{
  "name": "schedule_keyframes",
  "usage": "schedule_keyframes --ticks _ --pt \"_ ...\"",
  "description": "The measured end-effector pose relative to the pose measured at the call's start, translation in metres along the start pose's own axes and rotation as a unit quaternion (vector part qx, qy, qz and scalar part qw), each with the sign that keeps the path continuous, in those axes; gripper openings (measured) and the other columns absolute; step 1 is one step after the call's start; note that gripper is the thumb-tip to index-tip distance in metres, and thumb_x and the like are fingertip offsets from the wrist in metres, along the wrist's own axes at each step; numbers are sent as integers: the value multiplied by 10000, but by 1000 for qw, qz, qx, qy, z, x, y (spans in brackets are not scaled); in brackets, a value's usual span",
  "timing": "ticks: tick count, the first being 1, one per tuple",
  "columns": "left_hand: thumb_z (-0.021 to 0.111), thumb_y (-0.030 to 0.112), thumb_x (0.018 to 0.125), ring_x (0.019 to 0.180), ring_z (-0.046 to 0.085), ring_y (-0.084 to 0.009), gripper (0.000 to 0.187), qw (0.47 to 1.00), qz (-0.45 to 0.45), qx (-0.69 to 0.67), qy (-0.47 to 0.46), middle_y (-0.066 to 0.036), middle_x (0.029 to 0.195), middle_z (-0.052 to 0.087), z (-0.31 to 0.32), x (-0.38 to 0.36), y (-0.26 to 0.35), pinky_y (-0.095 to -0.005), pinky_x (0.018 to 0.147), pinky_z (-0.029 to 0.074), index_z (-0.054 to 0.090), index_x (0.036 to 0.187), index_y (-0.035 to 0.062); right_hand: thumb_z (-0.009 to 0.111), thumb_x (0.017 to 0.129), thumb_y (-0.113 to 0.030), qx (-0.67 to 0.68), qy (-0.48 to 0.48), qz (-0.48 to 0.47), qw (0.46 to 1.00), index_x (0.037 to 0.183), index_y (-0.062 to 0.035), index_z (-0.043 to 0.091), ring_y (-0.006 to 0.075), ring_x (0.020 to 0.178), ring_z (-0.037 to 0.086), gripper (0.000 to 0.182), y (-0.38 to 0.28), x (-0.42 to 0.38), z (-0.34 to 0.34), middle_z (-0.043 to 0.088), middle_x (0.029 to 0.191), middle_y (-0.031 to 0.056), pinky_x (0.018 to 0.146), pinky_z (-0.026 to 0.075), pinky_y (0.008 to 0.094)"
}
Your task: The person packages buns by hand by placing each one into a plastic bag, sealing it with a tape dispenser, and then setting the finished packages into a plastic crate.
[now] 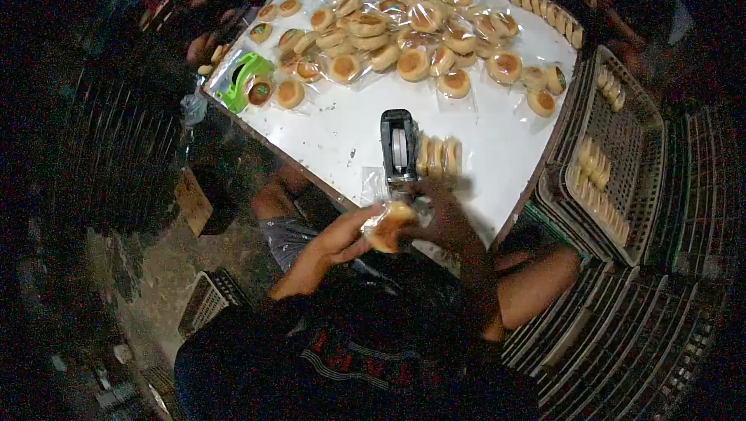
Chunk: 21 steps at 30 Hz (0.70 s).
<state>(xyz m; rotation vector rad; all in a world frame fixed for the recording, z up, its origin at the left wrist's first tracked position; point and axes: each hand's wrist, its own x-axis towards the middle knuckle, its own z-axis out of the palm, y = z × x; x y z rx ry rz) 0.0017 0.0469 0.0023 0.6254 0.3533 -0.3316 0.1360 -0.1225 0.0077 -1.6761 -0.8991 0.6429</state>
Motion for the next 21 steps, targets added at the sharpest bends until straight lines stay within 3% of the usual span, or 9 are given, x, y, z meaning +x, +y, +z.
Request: schedule_keyframes --ticks 3,7,9,10,13,14,17,19,21 --pt "339 414 1019 1018 607 -254 559 996 -26 -29 79 -165 1257 552 -6 14 7 -389 921 488 430 1304 -58 842 692 -360 -79 -21 -84 993 1142 -12 584 215 1030 583 624 2 1 -3 605 1098 131 895 458 348" --pt "381 383 1007 1158 534 -265 474 957 119 186 189 -159 1272 561 3 49 62 -418 940 453 492 1315 40 732 808 -188 23 330 86 940 1186 0 535 260 1048 590 466 28 15 -14 595 1152 178 895 465 368" --pt "439 377 976 1146 542 -254 476 892 242 310 223 -157 1187 615 -17 92 94 -418 959 421 530 1269 13 719 808 -143 -98 527 -81 841 1177 -7 531 288 1062 585 436 53 33 -25 580 1189 183 901 463 403" --pt "487 371 953 1137 551 -254 480 868 255 354 236 -162 1183 616 -30 120 113 -403 954 426 539 1253 -1 741 786 -143 -237 535 -43 810 1134 -10 537 320 1027 582 425 76 35 -36 573 1170 186 881 467 419" --pt "669 407 837 1055 602 -293 554 740 242 548 306 -216 1120 634 -46 209 151 -364 900 460 604 1124 -62 755 768 -140 -248 329 58 909 1117 1 527 349 1004 570 440 115 30 -43 573 1111 197 865 462 414" --pt "716 419 774 1067 593 -341 589 692 267 609 281 -245 1112 627 -63 243 159 -393 913 459 615 1107 -56 721 790 -231 -130 314 33 940 1216 -17 473 370 1020 517 538 137 31 -30 533 1132 227 890 427 456" --pt "775 436 688 1088 567 -401 810 537 183 757 325 -274 1217 545 -89 314 164 -445 934 458 474 1262 -50 693 812 -328 -259 340 46 903 1186 35 466 387 1022 524 569 112 27 -19 537 1095 248 884 412 488" --pt "789 408 675 1073 568 -406 853 371 260 843 289 -269 1228 523 -153 359 157 -446 927 469 410 1294 -40 743 776 -247 -224 353 54 907 1126 27 497 404 1025 549 508 107 21 -23 568 1089 236 887 436 462" --pt "803 328 668 1002 616 -366 663 540 250 743 308 -250 1126 601 -126 352 168 -424 838 502 552 1155 -45 748 773 -254 -198 334 77 918 1092 17 503 392 1027 553 485 99 17 -33 572 1085 234 886 434 456"
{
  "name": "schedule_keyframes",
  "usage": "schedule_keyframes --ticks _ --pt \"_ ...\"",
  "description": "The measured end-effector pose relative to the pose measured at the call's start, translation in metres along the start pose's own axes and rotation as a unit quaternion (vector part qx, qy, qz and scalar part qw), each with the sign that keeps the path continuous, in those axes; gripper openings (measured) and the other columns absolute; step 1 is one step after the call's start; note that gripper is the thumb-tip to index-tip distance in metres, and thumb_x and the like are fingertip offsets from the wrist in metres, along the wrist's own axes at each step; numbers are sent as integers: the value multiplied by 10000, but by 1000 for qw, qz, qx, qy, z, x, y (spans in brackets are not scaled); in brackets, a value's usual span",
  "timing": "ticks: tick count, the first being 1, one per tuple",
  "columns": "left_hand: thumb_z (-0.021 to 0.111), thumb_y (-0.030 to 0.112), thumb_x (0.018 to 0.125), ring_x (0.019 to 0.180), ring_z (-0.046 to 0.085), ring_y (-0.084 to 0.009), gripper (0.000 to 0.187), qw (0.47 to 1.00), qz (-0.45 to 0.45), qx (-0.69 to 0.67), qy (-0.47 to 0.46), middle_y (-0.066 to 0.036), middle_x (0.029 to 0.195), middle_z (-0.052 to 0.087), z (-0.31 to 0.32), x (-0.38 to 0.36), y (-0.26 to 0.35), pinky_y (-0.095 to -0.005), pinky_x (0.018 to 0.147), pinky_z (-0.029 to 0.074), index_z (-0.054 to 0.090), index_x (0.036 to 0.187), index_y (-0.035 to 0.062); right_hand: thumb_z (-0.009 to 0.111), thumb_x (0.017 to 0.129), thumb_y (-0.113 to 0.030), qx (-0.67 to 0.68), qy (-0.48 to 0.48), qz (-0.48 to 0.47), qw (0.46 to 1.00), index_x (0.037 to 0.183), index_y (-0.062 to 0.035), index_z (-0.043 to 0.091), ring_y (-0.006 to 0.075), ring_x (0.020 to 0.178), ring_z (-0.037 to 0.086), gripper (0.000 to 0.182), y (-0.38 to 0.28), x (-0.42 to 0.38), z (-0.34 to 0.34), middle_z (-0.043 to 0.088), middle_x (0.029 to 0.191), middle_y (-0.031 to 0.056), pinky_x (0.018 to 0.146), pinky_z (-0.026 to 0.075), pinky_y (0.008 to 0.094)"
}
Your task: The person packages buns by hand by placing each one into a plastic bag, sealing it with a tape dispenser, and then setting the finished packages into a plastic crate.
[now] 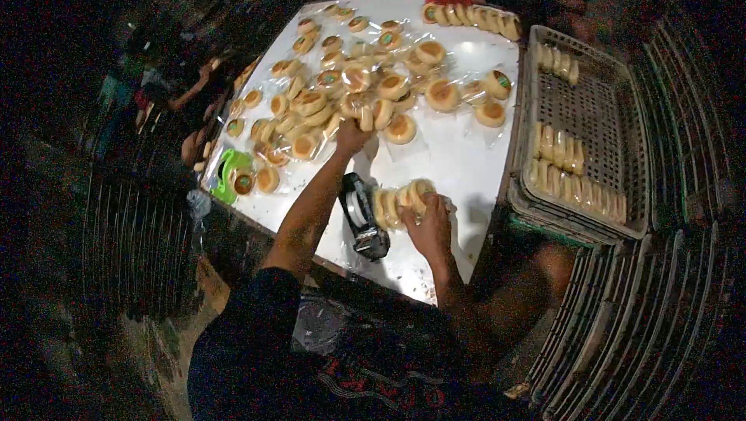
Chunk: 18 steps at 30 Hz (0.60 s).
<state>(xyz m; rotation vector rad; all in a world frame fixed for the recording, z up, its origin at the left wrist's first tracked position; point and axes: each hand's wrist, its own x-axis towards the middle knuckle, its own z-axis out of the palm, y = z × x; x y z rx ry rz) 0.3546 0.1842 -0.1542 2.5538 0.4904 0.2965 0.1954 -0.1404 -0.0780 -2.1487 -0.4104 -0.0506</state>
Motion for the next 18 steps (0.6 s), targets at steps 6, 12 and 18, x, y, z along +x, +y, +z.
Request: schedule_keyframes --ticks 6,12,18 --pt "703 191 810 706 626 -156 341 972 -33 -200 -115 -79 852 673 -126 -95 77 -306 635 502 629 1046 -44 773 744 -259 20 44 -60 997 1327 24 383 422 1201 437 756 -35 2 -28 444 1292 261 1005 356 502" --pt "631 248 923 957 595 -129 371 877 0 -413 -244 -93 1034 660 -224 -250 123 -285 813 476 603 1173 -25 851 655 -330 70 -51 -208 974 1383 -12 376 364 1225 481 926 -85 -31 -25 466 1342 222 1023 386 475" --pt "707 188 861 1152 527 -169 521 804 -93 -567 -155 -79 1213 576 -185 -348 118 -306 989 420 499 1290 -22 828 708 -426 158 -248 2 956 1132 -16 550 243 853 625 651 -79 -53 -12 630 991 152 727 507 355"
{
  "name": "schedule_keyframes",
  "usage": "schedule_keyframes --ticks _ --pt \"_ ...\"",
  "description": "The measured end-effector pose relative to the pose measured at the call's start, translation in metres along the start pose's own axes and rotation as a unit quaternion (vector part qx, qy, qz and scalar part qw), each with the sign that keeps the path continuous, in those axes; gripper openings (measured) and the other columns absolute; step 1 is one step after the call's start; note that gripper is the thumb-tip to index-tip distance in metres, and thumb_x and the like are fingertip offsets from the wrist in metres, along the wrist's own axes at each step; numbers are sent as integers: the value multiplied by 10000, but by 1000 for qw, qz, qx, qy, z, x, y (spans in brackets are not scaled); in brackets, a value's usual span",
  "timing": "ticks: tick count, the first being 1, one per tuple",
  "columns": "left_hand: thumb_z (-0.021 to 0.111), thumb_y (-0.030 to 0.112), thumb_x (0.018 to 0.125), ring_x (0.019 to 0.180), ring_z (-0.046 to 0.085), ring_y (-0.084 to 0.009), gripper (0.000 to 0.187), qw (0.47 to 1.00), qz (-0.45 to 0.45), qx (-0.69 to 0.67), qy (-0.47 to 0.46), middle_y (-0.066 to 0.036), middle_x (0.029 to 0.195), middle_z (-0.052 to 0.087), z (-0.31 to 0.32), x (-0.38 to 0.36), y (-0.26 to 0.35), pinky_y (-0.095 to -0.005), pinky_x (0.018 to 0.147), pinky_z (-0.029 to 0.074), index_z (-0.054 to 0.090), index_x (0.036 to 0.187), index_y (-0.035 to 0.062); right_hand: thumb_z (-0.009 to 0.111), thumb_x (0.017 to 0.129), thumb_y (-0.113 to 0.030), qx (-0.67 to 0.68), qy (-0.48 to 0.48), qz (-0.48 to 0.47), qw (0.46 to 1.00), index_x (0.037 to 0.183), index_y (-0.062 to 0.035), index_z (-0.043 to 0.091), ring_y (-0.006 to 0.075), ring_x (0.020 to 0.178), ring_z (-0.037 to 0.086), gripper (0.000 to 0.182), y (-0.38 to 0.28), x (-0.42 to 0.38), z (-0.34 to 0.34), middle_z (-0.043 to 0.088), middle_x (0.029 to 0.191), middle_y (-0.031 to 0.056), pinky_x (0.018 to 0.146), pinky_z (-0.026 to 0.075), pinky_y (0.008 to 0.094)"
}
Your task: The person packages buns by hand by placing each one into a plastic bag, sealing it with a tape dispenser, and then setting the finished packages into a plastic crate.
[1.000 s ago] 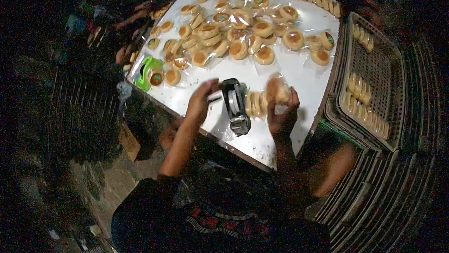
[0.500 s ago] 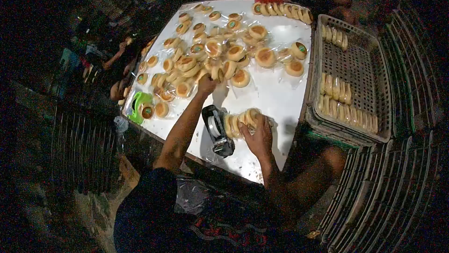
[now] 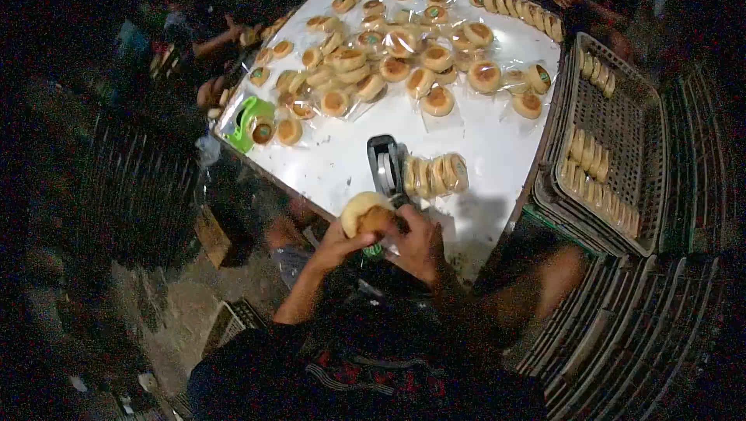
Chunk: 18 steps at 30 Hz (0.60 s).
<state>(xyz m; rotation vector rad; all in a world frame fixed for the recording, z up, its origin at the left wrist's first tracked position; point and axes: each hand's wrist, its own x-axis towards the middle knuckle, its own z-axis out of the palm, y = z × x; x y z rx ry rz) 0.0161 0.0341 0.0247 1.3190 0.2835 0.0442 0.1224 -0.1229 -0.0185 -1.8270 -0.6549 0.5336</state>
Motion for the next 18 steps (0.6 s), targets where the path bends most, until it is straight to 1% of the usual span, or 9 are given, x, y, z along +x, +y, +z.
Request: schedule_keyframes --ticks 3,5,7,10,12,13,14,17,18 --pt "751 152 819 1080 563 -143 531 994 -103 -23 17 -66 1164 601 1 -8 -14 -270 940 440 519 1269 -11 783 784 -330 10 128 -110 986 957 -29 614 161 689 540 386 0 -6 4 568 778 85 594 453 316" --pt "752 163 820 1045 577 -134 524 990 -126 33 -56 -60 1142 612 0 -9 -9 -261 913 454 527 1261 -9 792 764 -245 28 155 -122 980 843 -21 623 142 633 506 292 -33 -3 2 531 679 59 559 421 306" --pt "732 184 843 1031 586 -123 511 975 -128 96 -154 -62 1154 618 -5 -7 -13 -257 882 477 523 1271 -2 809 720 -134 -38 110 -149 982 727 -11 605 132 573 488 239 -46 -2 -3 520 606 35 519 387 302" --pt "689 289 882 1046 592 -135 534 972 -71 -80 -209 -88 1172 617 -10 -5 -2 -272 880 492 509 1281 -16 822 704 -160 29 -20 -74 997 719 -10 607 116 605 467 262 -64 -13 -23 525 640 32 540 385 280" --pt "559 530 899 1048 606 -152 692 925 -95 -268 -252 -122 1137 632 -17 -3 11 -295 893 499 493 1283 -41 759 780 -161 228 -62 -3 972 716 -10 606 122 626 516 225 -85 -15 -29 563 673 45 555 408 296" --pt "546 527 911 1036 606 -148 675 927 -115 -259 -244 -114 1104 643 -24 -3 11 -289 889 494 502 1277 -38 727 818 -162 321 -72 36 944 715 -10 605 125 637 540 220 -95 -16 -33 582 690 51 563 420 304" --pt "534 525 924 1024 606 -144 660 929 -134 -250 -236 -105 1071 654 -33 -4 10 -283 884 489 511 1272 -35 710 837 -177 37 -63 -43 996 775 -10 633 146 723 625 195 -76 -10 -32 649 773 89 609 477 327" --pt "654 336 906 983 591 -139 469 958 -93 63 -264 -61 1046 654 -39 -9 3 -275 874 470 571 1216 -6 662 879 -218 -136 27 -128 982 788 -14 639 131 707 585 224 -93 -9 -18 626 770 68 630 469 308" --pt "750 244 835 999 586 -128 506 957 -71 95 -266 -55 1088 645 -29 -12 11 -278 904 463 559 1236 1 652 888 -252 -25 35 -115 992 817 -19 642 125 714 576 244 -82 -3 -18 620 776 58 638 468 302"
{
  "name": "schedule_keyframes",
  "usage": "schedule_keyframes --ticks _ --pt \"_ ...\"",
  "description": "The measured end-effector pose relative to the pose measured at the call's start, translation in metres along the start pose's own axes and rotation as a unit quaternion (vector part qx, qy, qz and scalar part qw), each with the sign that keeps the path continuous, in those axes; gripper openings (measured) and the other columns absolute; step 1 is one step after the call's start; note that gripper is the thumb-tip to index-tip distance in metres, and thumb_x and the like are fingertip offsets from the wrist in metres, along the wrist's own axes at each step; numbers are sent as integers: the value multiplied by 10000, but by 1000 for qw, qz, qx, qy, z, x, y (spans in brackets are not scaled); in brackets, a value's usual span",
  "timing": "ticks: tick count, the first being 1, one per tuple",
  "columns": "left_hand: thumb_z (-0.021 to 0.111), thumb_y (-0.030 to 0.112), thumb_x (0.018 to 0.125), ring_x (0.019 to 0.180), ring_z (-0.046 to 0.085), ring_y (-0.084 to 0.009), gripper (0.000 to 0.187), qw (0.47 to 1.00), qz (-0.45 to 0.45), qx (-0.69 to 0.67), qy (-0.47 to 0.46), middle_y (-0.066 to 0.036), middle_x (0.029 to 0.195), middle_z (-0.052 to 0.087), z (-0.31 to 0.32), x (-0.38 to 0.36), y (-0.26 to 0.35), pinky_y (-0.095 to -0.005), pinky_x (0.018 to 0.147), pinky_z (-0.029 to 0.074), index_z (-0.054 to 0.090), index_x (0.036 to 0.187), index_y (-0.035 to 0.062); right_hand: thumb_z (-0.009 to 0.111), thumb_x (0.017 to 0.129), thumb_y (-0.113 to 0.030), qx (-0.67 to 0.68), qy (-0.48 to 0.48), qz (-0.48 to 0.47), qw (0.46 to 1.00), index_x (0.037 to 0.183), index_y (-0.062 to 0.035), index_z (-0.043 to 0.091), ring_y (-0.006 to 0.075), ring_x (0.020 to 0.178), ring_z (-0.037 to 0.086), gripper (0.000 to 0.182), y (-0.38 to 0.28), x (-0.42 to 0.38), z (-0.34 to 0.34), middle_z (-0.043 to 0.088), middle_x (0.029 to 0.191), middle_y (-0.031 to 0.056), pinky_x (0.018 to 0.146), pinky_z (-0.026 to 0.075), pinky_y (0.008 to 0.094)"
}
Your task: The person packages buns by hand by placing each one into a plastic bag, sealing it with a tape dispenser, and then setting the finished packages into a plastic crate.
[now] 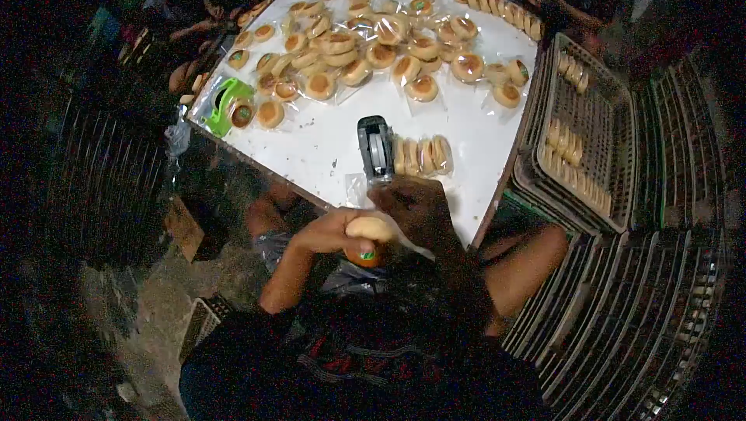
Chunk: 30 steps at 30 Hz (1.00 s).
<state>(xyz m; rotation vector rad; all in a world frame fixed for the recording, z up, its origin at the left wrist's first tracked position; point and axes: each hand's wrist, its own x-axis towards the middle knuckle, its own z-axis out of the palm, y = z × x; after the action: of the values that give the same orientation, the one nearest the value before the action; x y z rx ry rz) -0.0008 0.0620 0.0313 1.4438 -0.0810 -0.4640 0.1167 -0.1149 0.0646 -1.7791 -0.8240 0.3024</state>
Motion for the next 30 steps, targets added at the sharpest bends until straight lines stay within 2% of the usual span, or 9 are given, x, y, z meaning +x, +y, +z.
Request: schedule_keyframes --ticks 6,9,13,16,17,20,24,28,30 --pt "731 217 849 1030 591 -137 511 986 65 -89 123 -68 1129 638 6 2 9 -284 907 481 537 1264 -10 588 928 -432 438 88 100 889 1035 -15 624 96 810 567 433 26 0 24 621 891 28 686 462 247" --pt "559 243 972 976 629 -149 376 951 51 -199 230 -92 1098 656 7 6 6 -286 870 515 561 1229 -31 638 910 -348 38 106 -62 992 854 -1 639 103 687 540 352 26 -18 23 572 782 28 598 418 206" --pt "443 305 1019 912 655 -175 418 911 142 -229 313 -131 1046 677 18 22 15 -293 850 528 570 1192 -54 644 885 -110 89 113 240 960 866 14 629 112 692 564 126 14 -12 13 586 810 60 604 468 244" --pt "427 293 1025 924 652 -179 409 907 174 -219 316 -151 1076 672 19 27 27 -293 841 529 562 1188 -57 600 878 -41 21 255 54 965 1033 2 599 144 762 593 161 18 -7 31 599 924 105 655 500 276" --pt "400 274 1034 965 642 -179 408 908 161 -171 347 -155 1104 666 19 26 22 -290 851 517 543 1206 -67 586 880 -35 -63 304 -142 940 1250 2 505 213 966 620 381 26 -8 37 586 1144 169 816 510 324" --pt "383 249 1038 997 632 -179 395 928 177 -39 324 -151 1109 668 24 19 25 -283 867 497 541 1228 -59 579 900 -56 -73 243 -140 957 1355 20 425 272 1150 566 486 1 -25 48 522 1298 214 956 450 356" --pt "447 181 1008 1208 515 -211 308 903 245 -11 352 -160 1288 576 31 24 20 -334 1024 372 615 1175 -17 580 949 -162 273 85 139 948 1228 51 549 161 1114 561 352 5 -32 42 623 1177 114 950 441 305" --pt "640 172 889 1231 518 -303 387 679 274 400 551 -204 1336 522 31 37 7 -387 1038 400 588 1228 -6 568 963 -266 318 53 133 937 1240 16 561 162 1018 594 395 19 -33 29 613 1193 148 872 483 285" --pt "692 162 850 1104 605 -303 404 799 327 339 373 -183 1198 621 37 34 3 -373 931 484 603 1212 4 538 977 -234 369 84 70 923 1296 33 509 176 1066 584 417 19 -28 27 563 1293 160 888 480 286"
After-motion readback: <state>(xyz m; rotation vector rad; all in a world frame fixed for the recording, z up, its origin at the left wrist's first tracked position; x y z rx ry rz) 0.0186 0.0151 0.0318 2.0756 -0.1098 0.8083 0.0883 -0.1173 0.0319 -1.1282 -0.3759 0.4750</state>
